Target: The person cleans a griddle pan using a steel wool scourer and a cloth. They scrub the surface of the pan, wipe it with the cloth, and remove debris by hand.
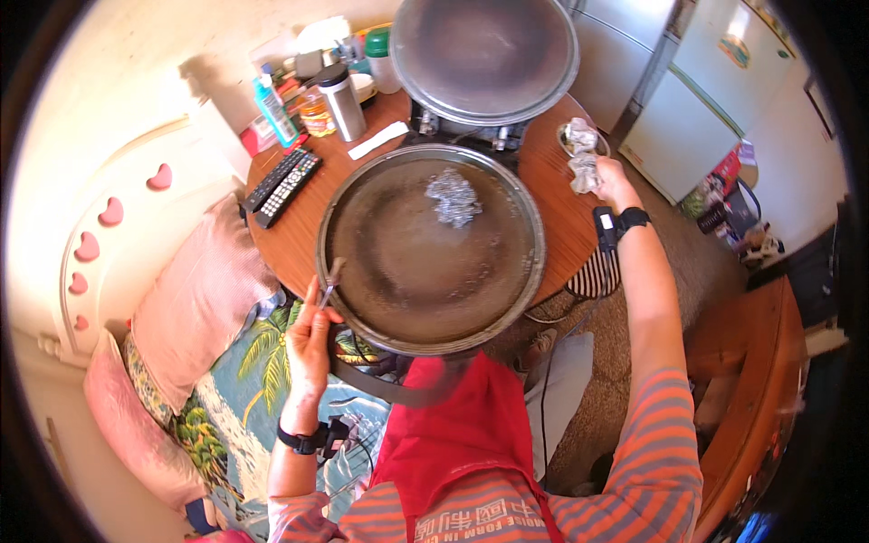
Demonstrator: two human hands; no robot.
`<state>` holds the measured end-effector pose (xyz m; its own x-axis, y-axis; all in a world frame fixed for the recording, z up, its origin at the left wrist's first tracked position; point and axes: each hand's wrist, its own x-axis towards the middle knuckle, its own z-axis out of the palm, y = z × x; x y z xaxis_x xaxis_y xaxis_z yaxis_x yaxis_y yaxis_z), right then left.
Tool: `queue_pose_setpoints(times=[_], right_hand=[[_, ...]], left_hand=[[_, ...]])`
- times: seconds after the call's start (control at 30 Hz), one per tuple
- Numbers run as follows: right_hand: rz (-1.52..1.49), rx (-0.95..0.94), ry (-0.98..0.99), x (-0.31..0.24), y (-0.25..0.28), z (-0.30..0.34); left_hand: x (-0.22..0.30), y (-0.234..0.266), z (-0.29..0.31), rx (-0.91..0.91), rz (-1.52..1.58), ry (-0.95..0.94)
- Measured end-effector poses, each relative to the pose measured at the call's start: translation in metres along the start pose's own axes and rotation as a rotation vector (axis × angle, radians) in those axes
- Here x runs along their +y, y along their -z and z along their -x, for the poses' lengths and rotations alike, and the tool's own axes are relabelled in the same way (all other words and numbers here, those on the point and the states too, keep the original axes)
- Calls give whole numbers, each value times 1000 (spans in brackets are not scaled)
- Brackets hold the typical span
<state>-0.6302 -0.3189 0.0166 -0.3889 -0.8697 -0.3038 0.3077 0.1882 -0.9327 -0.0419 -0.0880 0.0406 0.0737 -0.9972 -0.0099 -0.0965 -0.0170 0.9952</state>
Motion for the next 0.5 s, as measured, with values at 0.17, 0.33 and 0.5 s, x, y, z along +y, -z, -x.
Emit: queue_pose_setpoints(times=[0.17, 0.33, 0.5], right_hand=[[121, -91, -73, -14, 21, -30], [143, -175, -22, -7, 43, 20], [422, -60, -43, -7, 6, 170]], left_hand=[[10, -50, 7, 7, 48, -76], [-1, -83, 16, 32, -119, -309], [11, -110, 36, 35, -40, -250]])
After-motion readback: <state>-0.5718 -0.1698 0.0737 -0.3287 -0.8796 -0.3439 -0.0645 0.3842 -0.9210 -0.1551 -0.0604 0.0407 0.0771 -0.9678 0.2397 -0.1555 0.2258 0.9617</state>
